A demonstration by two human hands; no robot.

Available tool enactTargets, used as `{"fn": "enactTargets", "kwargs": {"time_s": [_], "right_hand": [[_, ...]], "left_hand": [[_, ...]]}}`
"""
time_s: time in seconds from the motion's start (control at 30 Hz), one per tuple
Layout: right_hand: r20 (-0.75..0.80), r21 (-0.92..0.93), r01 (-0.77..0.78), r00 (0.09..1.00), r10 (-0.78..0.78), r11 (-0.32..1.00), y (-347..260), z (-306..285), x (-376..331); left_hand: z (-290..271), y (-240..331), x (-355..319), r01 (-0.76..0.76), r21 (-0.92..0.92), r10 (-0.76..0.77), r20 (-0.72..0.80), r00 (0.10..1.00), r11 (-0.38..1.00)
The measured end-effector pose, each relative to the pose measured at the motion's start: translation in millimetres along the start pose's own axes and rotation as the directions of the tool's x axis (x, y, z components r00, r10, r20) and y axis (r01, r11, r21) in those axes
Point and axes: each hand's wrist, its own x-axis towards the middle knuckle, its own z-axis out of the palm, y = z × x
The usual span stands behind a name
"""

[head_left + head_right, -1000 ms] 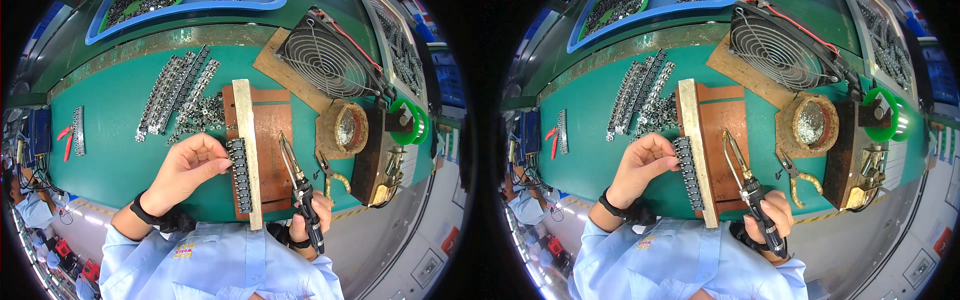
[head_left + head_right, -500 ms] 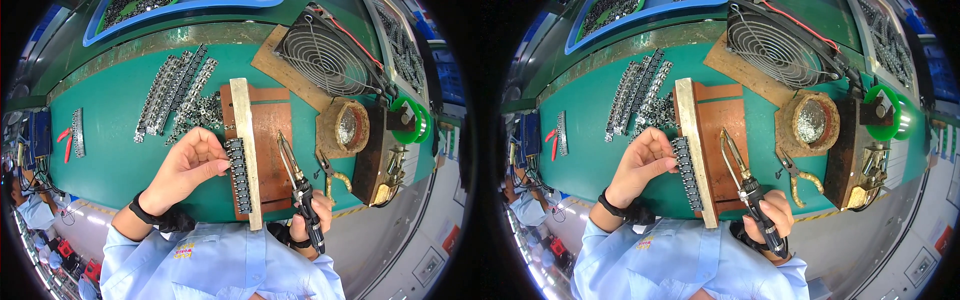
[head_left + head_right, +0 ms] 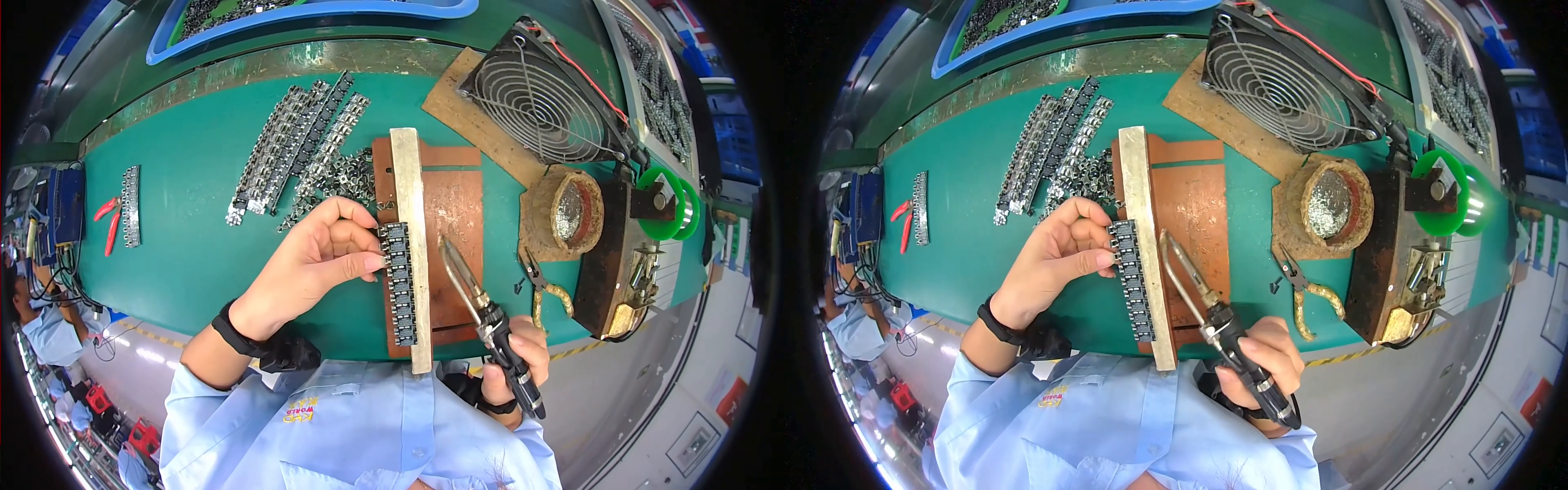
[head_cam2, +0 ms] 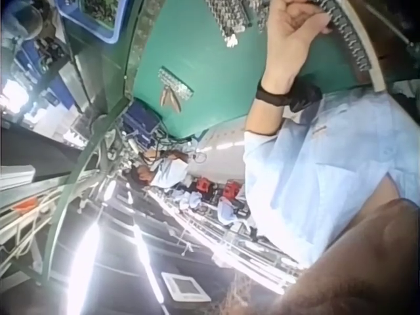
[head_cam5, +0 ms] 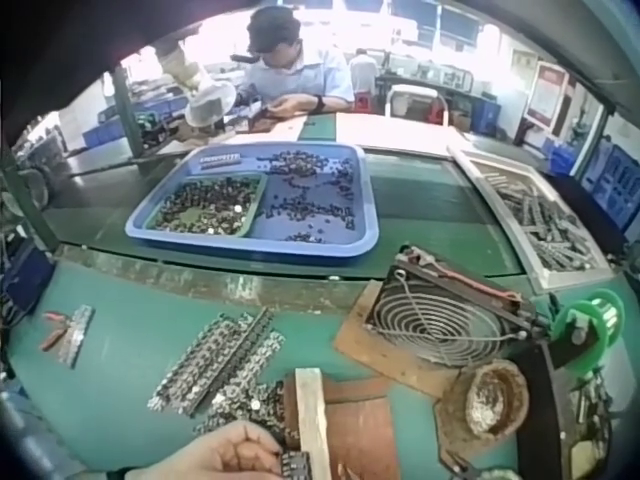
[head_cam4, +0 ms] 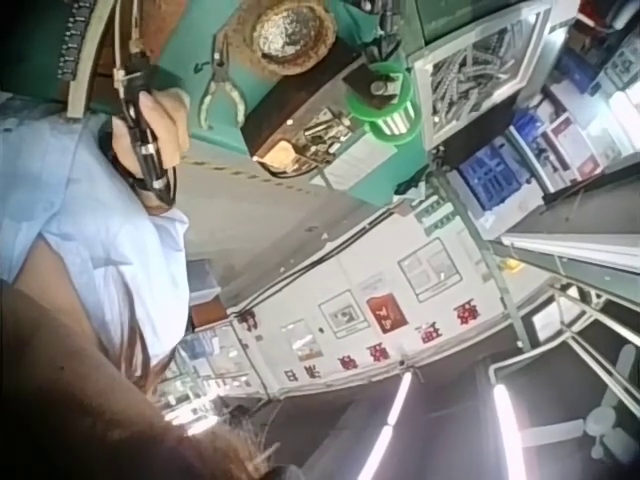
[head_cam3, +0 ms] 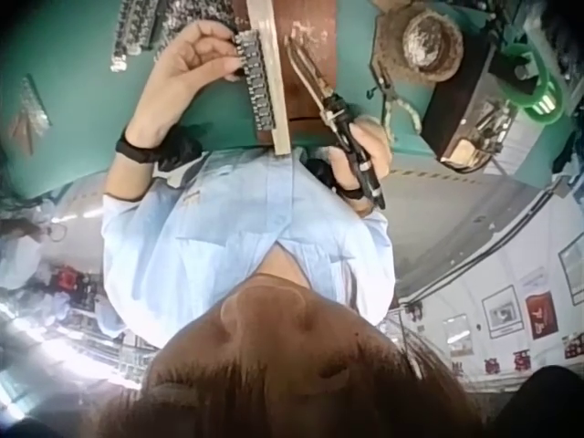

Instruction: The person picks up a small metal component by hand, places it onto a long metal strip, and fuses it using a soldering iron. They then pick up the strip, turn it over, and place it back onto the wooden block to repeat the process.

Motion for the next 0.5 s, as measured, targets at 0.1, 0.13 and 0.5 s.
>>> {"fn": "enactTargets", "kwargs": {"time_s": [0.1,0.13,0.5], "right_hand": [[0.082,0.011,0.022,0.996,-0.023,1.0,-11,-2,13],[0.111,0.014,0.033,0.993,-0.034,0.999,-13,0,17],[0.163,-0.014,0.03,0.986,-0.028,0.999,-17,7,23]], "left_hand": [[-1,1,0,0.008,-0.009,-0.008,0.007,1.0,1.0],[-2,1,0,0.006,-0.014,-0.005,0.005,1.0,1.0],[0,-1,1,0.003,-0.012,-0.003,0.004,1.0,1.0]]}}
